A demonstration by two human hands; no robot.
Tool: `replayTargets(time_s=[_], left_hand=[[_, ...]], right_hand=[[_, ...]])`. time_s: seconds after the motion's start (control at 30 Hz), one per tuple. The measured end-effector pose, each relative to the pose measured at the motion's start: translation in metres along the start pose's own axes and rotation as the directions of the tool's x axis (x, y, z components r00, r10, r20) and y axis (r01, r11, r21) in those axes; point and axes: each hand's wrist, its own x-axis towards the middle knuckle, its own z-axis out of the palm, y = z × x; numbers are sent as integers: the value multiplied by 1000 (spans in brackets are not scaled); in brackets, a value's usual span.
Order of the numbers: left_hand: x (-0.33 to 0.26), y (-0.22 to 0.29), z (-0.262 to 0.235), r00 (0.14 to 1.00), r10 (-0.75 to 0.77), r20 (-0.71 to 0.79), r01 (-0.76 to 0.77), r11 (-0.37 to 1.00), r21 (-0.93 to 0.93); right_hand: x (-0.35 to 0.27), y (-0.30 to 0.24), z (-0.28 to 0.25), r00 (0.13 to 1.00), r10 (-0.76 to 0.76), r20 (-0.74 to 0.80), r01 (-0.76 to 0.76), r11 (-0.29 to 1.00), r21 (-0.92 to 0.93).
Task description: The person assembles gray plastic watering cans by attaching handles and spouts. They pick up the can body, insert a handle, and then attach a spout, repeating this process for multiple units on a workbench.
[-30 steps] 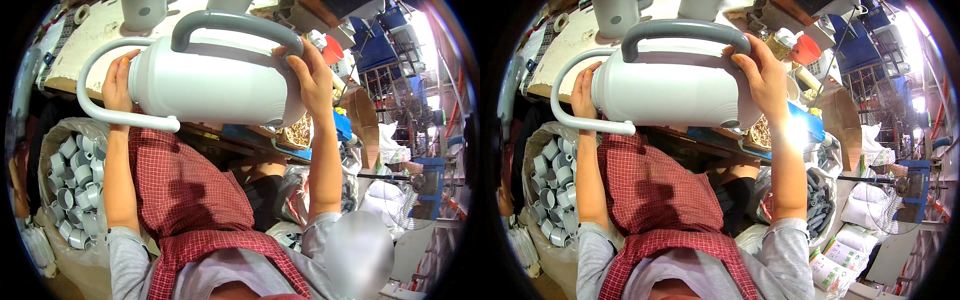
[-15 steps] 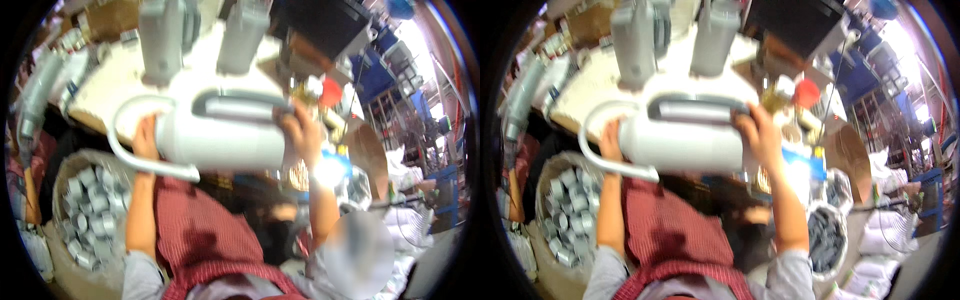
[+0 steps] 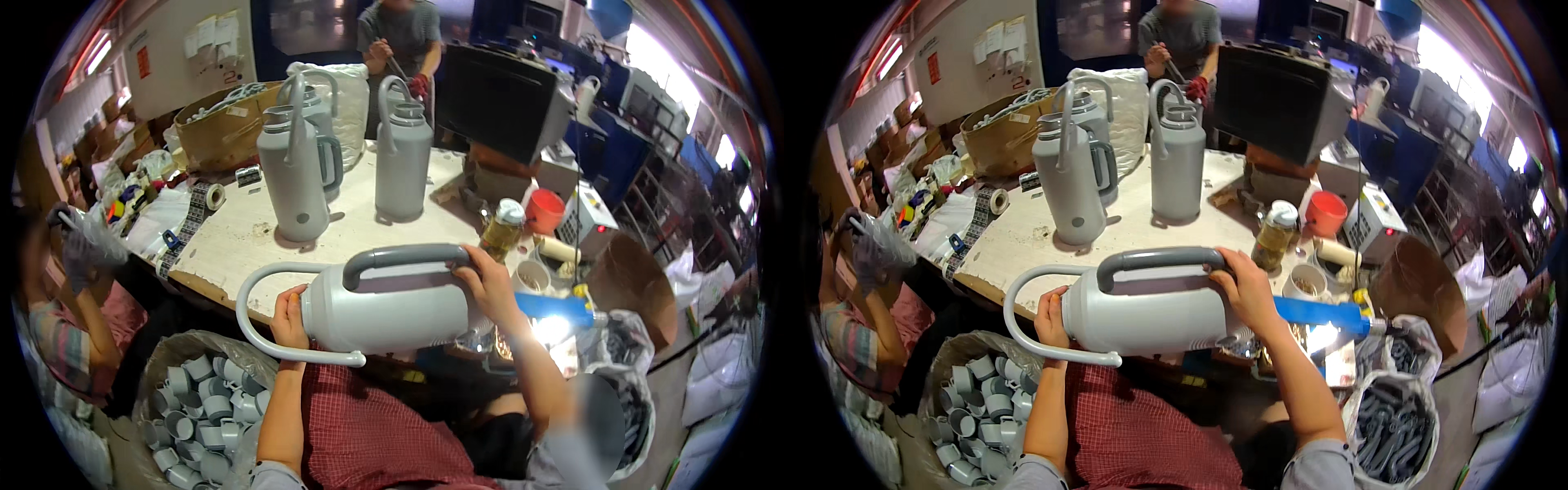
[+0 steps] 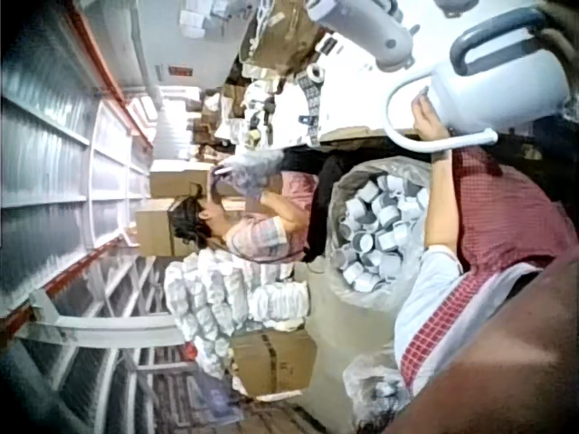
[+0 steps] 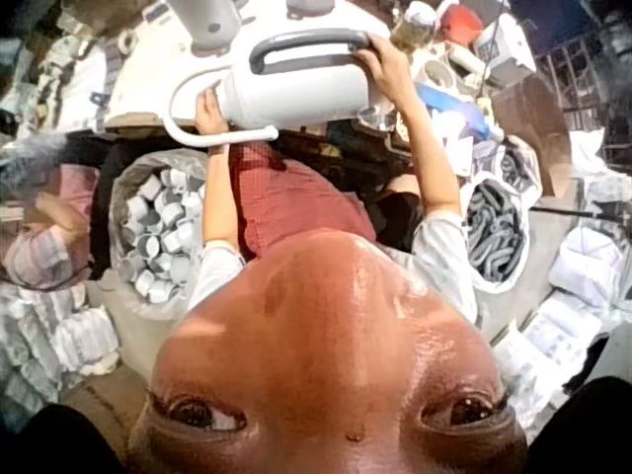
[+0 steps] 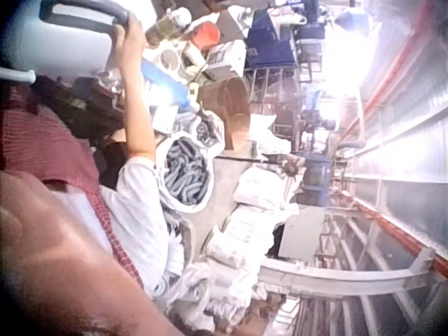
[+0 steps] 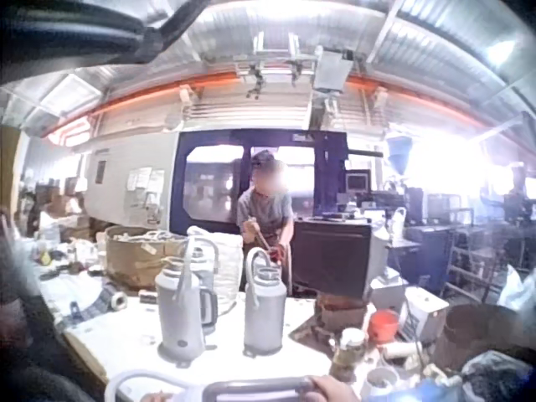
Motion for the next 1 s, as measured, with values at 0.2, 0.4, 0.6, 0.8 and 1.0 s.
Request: replayTargets(time_s=[0.2,0.4,0.6,0.8,1.0], left_hand=[[3,-54,-2,997,9,79,3,989,-145],[5,-51,28,970,190,149,-198,980,36],[5,-51,15,965,236,113,-249,961,121],[27,-74,-104,983,144,-117,-119,973,198],[-5,-100,-157,965,-79,-248,59,994,-90]], right_hand=[[-21,1,1,998,69,7,-70,997,41],[-152,-41,-46,946,20,-325,-98,969,-228],[-505,-100,-153,374,614,-695,-854,520,0],[-679,-148,-246,-336,611,-717,-788,-599,-141],[-731,-124,-252,-410,779,-475,-721,-596,-355]])
